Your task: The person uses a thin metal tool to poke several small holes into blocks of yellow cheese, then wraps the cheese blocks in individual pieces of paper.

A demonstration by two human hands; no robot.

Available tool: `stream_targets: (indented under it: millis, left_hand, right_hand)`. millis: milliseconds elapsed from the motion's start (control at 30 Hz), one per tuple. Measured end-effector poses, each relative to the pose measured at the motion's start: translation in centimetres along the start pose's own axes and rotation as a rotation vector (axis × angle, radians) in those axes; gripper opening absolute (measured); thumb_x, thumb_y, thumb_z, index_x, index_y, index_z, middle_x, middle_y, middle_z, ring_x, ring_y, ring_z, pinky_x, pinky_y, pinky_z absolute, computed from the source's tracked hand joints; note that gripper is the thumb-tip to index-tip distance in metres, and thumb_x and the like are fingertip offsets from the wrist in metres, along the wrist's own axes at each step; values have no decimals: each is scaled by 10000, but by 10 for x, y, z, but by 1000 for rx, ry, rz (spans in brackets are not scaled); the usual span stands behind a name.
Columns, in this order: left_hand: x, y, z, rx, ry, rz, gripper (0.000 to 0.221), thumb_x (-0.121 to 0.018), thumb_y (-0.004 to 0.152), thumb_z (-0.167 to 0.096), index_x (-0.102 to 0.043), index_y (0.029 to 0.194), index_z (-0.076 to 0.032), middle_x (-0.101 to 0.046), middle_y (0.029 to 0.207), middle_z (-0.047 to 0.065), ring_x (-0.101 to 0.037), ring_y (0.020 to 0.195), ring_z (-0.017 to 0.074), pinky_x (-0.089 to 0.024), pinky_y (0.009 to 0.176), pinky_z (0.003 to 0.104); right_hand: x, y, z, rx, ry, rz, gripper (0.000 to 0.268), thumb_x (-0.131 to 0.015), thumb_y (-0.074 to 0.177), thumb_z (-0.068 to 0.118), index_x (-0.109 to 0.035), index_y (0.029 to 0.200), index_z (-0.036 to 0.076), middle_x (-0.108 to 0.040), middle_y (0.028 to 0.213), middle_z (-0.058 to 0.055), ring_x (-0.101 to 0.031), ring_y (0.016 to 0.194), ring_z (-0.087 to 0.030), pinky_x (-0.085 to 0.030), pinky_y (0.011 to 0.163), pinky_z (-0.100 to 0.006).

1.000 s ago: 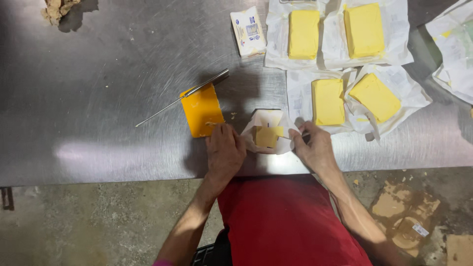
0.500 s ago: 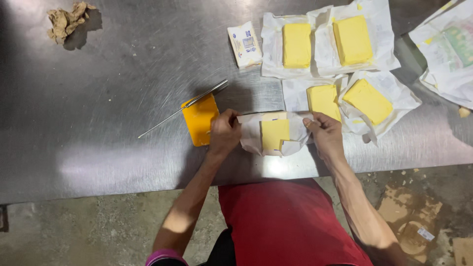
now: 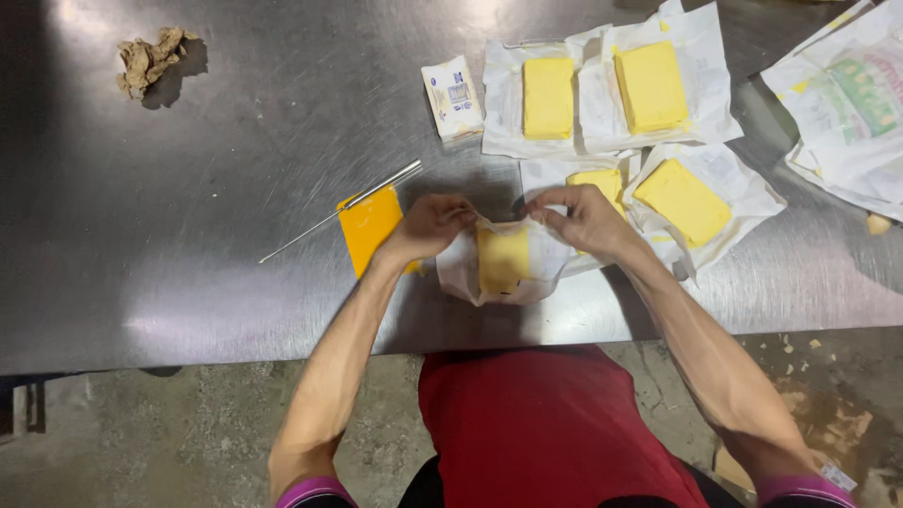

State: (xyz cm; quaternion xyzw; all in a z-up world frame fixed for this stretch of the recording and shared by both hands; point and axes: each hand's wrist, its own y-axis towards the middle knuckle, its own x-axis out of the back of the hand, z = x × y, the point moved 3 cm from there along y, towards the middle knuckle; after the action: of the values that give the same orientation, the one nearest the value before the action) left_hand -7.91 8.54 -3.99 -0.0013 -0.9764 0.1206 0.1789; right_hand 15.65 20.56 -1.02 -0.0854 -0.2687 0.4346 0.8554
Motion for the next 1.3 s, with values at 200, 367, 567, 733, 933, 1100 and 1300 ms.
stream_targets:
  millis: [200,367,567,733,933,1100,1300]
  left_hand:
    - [13,21,6,154,36,-194,236,-581,968,-163,-767,1009,-23,-748,942,150,-714,844,207,-545,773,335]
    - [3,-23,-52,-450,736,-720,376,-630,814,-124,-678,1173,-26,-686,1181,196,-691,968,391,-544,847,451]
    - [-44,-78,-45,-151,587,-222,552,-704,861,-180,-582,1319,103,-641,1114,260,-664,875,375,-554,763,447]
    - [-15,-84,-22,-140,303,-402,128,-695,948,-167,-690,992,-47,-679,965,130,-674,849,319,-531,730,432]
    - [-14,-82,-29,-160,511,-383,239,-763,849,-208,-666,951,-15,-610,1023,160,-593,950,353,-445,819,493]
    - [-15,-74,-18,-368,627,-353,177,-713,867,-128,-671,1005,-26,-652,1107,131,-579,1189,347,-343,1057,554]
    - [-25,-73,-7,-249,689,-62,212,-656,812,-82,-691,1012,-22,-639,1308,191,-444,1434,333,-49,1199,703]
  right_hand:
    - [-1,44,-9,25,288,-128,216,-721,963,116,-772,1122,-21,-707,865,-20,-511,716,-87,-427,634,-271]
    - [1,-3,45,419,-243,-380,375,-629,936,64,-665,1305,15,-702,1113,-146,-641,840,-247,-539,770,-361]
    - [-43,-60,51,429,-274,-176,495,-746,817,113,-647,1289,0,-664,1082,-185,-674,841,-340,-555,725,-428]
    - [-42,-55,2,-96,163,-251,301,-751,868,154,-699,1137,29,-668,961,-146,-678,728,-319,-561,610,-430]
    - [-47,-58,34,457,-396,-343,404,-824,729,120,-677,1083,-5,-660,1116,-193,-575,986,-367,-484,868,-435]
    - [-62,-47,35,337,-339,-317,307,-742,822,28,-686,1124,29,-703,1023,-138,-585,968,-355,-480,908,-446]
    - [-66,-57,25,382,-252,-210,193,-649,814,-44,-631,1003,-11,-712,1107,-170,-648,979,-383,-512,875,-460]
